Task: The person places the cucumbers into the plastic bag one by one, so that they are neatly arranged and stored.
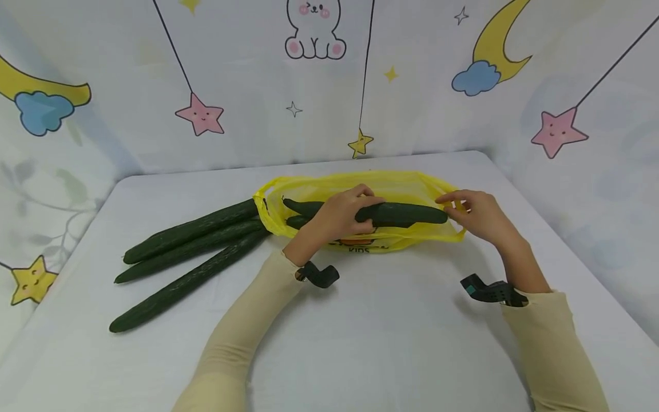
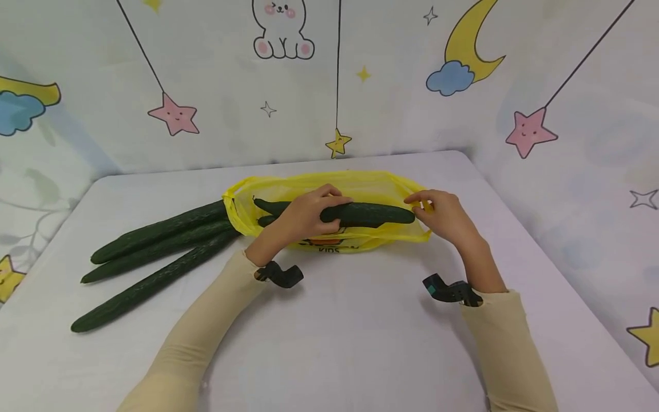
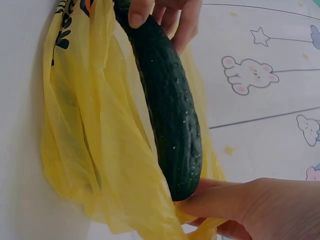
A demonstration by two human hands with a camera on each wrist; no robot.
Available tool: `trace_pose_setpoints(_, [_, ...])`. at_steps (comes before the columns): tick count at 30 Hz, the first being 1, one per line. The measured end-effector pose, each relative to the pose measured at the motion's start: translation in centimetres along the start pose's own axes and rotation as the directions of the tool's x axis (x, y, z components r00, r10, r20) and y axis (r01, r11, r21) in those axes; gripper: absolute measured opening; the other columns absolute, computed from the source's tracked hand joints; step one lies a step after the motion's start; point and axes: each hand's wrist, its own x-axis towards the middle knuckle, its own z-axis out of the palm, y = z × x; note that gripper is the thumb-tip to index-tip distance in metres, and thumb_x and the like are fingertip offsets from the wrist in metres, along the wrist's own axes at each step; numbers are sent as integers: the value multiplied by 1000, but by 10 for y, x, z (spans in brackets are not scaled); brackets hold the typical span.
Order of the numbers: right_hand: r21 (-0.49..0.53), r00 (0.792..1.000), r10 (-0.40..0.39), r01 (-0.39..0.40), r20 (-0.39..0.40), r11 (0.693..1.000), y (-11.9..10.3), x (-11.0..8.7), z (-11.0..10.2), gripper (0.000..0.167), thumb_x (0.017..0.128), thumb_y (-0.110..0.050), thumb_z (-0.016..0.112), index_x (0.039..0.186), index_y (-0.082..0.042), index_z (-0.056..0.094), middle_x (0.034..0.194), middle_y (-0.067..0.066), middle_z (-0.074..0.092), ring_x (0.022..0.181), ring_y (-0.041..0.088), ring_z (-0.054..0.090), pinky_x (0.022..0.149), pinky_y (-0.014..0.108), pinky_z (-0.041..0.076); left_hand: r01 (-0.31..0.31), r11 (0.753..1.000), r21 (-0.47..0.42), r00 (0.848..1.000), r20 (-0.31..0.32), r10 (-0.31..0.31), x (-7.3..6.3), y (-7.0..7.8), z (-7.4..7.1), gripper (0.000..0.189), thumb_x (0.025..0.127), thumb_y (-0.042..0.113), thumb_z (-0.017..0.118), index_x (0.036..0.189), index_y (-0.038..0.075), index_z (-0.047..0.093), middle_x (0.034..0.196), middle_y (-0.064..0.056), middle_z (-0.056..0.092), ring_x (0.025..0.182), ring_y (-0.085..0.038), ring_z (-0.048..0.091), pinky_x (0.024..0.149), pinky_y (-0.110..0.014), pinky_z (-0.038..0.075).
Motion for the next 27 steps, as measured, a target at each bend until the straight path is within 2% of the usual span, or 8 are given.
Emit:
trace_pose_setpoints(5, [-3,999,-32,32,-34,999,-1,0,1,24,96,-8,58,115,2,68,124,28,60,97,42,58,66,33,49,87,996,-18,995,55,-86,4,-7,1,42,91,15,63,133,12,61,125,-8,56,65,-15,48,58,-23,38])
trace_pose_setpoints(9, [11,999,-14,14,-41,1000,-4,1,1,25,99,-13,56,116,2,68,119,26,62,94,39,58,63,28,48,119,993,-10,990,73,-118,6,-11,1,43,92,14,61,135,12,59,126,-9,55,63,-15,46,57,-24,35])
trace_pose_setpoints(12, [23,999,6,-5,-34,1000,-7,1,1,27,100,-15,55,117,1,68,115,26,63,93,37,58,59,25,48,135,991,1,987,83,-135,7,-14,2,43,93,14,61,135,10,58,127,-10,55,65,-16,48,58,-25,36])
trace_pose_setpoints(15, [24,999,6,-5,-39,1000,-8,2,2,27,100,-15,55,117,2,67,118,26,63,92,37,58,58,25,48,156,988,11,983,100,-156,8,-18,5,42,93,14,61,135,10,58,126,-11,55,67,-17,50,58,-25,38])
trace_pose_setpoints(21, [20,999,10,-10,-38,1000,-7,-1,0,28,99,-18,56,118,0,67,125,26,59,94,37,56,59,27,47,183,983,7,967,178,-181,14,-23,15,43,95,17,61,137,11,56,127,-11,54,70,-17,53,59,-25,41])
trace_pose_setpoints(27, [15,999,28,-28,-40,1000,-5,-3,-1,29,99,-20,58,118,0,68,127,27,58,97,39,56,62,30,48,225,974,5,949,224,-221,21,-23,18,45,97,18,60,141,11,52,135,-13,51,86,-20,60,72,-31,49])
